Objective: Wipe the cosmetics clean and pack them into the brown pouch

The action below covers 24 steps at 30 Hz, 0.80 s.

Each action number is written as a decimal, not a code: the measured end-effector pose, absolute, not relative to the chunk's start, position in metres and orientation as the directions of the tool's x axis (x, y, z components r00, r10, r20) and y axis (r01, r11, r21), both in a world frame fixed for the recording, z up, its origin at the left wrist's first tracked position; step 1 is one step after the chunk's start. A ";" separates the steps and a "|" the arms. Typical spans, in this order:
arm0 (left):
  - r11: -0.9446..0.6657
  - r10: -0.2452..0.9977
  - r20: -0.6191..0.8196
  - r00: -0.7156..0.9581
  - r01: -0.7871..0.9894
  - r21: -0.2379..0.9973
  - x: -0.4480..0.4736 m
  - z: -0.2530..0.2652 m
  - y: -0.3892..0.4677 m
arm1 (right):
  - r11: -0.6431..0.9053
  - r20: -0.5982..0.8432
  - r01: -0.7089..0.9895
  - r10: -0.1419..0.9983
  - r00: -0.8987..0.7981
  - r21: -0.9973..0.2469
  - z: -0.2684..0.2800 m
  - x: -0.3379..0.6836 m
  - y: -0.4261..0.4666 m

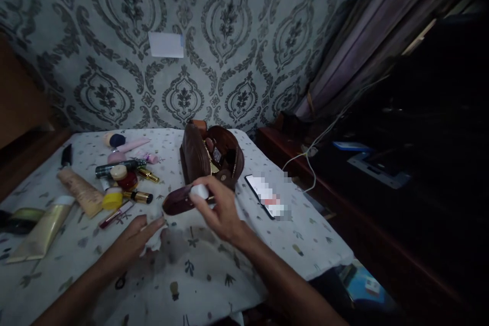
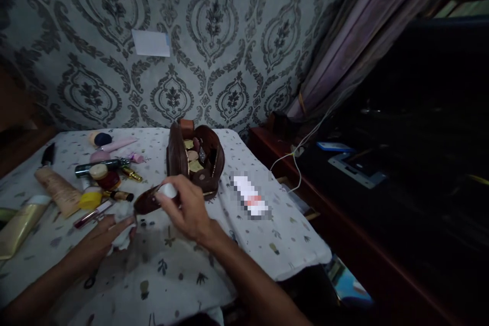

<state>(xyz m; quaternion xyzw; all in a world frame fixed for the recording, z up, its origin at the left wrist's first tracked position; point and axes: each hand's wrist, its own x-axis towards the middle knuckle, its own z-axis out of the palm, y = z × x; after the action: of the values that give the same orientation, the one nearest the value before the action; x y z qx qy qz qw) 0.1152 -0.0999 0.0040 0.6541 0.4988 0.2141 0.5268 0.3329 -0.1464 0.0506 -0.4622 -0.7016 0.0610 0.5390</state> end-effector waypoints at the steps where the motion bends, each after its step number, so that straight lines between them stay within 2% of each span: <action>1: -0.030 0.845 -0.209 0.492 0.435 0.900 0.122 0.013 -0.100 | 0.541 0.694 0.613 0.720 0.017 -0.576 0.060 0.344 -0.148; 3: -0.331 0.709 -0.025 0.705 0.364 0.870 0.140 0.033 -0.100 | 0.462 0.687 0.673 0.721 0.095 -0.578 0.081 0.368 -0.150; 5: -0.581 0.557 0.136 0.819 0.267 0.769 0.163 0.051 -0.100 | 0.383 0.699 0.736 0.695 0.169 -0.559 0.102 0.391 -0.147; 7: -0.720 0.498 0.155 0.853 0.306 0.623 0.190 0.064 -0.100 | 0.312 0.706 0.786 0.676 0.212 -0.534 0.119 0.408 -0.141; 10: -0.722 0.566 -0.029 0.824 0.513 0.465 0.227 0.074 -0.094 | 0.238 0.691 0.861 0.704 0.166 -0.449 0.135 0.425 -0.128; 13: -0.680 0.605 -0.110 0.788 0.584 0.444 0.247 0.074 -0.084 | 0.214 0.622 0.906 0.780 0.068 -0.366 0.138 0.435 -0.115; 18: -0.738 0.488 -0.126 0.864 0.486 0.468 0.242 0.059 -0.076 | 0.176 0.447 0.967 0.891 -0.077 -0.185 0.135 0.448 -0.099; 21: -0.795 0.432 -0.126 0.893 0.443 0.415 0.238 0.046 -0.077 | 0.137 0.366 0.982 0.927 -0.083 -0.126 0.136 0.453 -0.094; 24: -0.817 0.405 -0.066 0.912 0.393 0.422 0.239 0.033 -0.078 | 0.104 0.287 0.991 0.955 -0.075 -0.088 0.136 0.455 -0.090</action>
<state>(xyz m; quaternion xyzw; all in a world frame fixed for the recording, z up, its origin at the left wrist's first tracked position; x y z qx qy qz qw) 0.2391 -0.0776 0.0331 0.9531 0.2093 0.0134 0.2183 0.4550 -0.0904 0.1359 -0.6661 -0.7302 -0.0651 0.1374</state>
